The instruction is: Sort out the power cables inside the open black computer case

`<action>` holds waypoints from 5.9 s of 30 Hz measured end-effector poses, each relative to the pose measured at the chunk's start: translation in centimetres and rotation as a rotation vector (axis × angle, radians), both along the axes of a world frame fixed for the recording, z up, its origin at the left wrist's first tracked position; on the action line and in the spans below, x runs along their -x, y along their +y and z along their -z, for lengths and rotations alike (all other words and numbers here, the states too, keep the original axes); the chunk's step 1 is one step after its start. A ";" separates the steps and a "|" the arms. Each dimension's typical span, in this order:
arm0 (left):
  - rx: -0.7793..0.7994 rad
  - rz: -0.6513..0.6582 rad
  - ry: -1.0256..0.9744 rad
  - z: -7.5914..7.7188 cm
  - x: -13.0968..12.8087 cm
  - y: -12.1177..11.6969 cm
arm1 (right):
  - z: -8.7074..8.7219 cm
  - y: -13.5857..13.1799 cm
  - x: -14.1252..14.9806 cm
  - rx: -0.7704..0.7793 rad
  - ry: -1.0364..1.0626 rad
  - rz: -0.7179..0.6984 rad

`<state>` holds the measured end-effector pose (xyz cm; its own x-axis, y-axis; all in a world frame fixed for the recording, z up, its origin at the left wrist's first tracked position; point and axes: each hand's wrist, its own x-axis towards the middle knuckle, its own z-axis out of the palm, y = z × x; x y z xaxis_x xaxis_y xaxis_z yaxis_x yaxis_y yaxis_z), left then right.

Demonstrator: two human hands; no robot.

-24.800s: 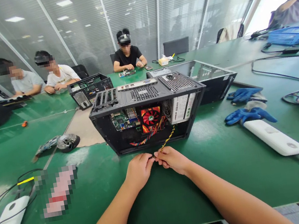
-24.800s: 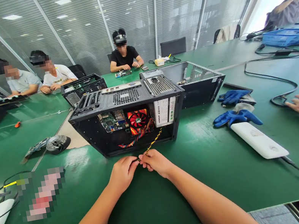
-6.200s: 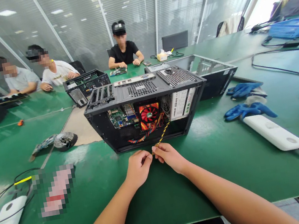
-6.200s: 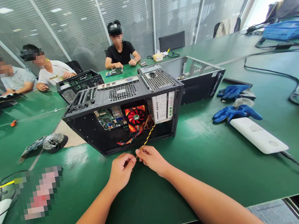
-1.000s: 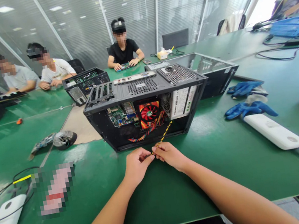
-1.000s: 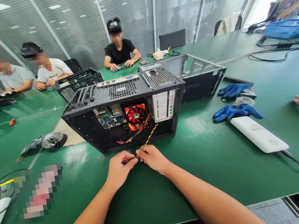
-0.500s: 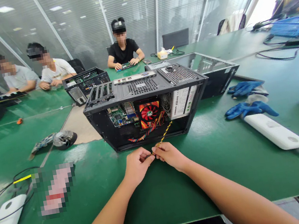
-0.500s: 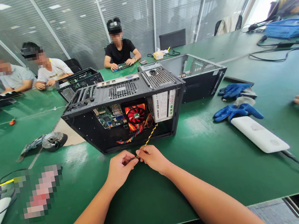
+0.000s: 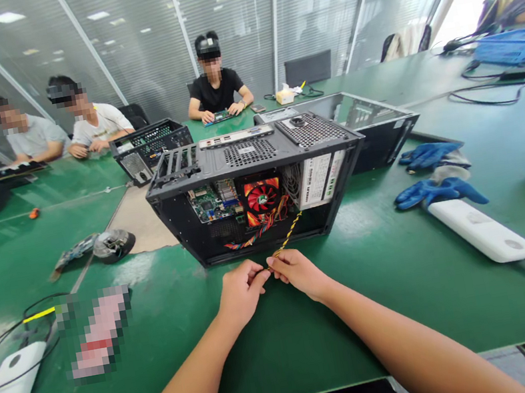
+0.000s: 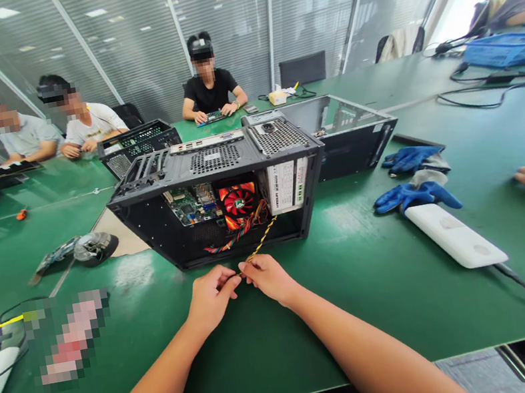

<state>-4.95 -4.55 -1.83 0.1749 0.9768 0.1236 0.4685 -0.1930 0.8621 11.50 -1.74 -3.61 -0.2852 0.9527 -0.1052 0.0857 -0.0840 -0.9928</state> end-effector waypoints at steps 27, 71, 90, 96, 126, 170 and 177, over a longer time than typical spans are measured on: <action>-0.165 0.037 0.291 0.2 0.3 -0.1 | 0.1 0.0 0.0 -0.004 -0.006 -0.007; -0.239 0.007 0.302 0.0 0.2 -0.3 | -0.1 -0.1 0.2 0.022 0.017 0.006; -0.268 0.010 0.310 0.0 0.1 -0.3 | -0.1 0.0 0.2 0.044 0.112 0.056; -0.299 0.004 0.294 -0.1 0.1 -0.2 | -0.1 0.0 0.1 0.068 0.147 0.059; -0.307 -0.063 0.190 -0.6 -0.1 -0.2 | -0.4 0.3 -0.3 0.081 0.171 -0.040; -0.517 -0.114 0.389 0.4 0.4 -0.1 | 0.2 0.2 0.0 0.089 0.151 0.010; -0.466 -0.113 0.378 0.7 0.5 0.0 | 0.1 0.2 0.0 0.093 0.155 0.013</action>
<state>-5.45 -4.52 -2.56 0.1883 0.8500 0.4920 0.7655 -0.4409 0.4687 11.53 -1.55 -3.74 -0.2928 0.9445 -0.1490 -0.0690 -0.1763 -0.9819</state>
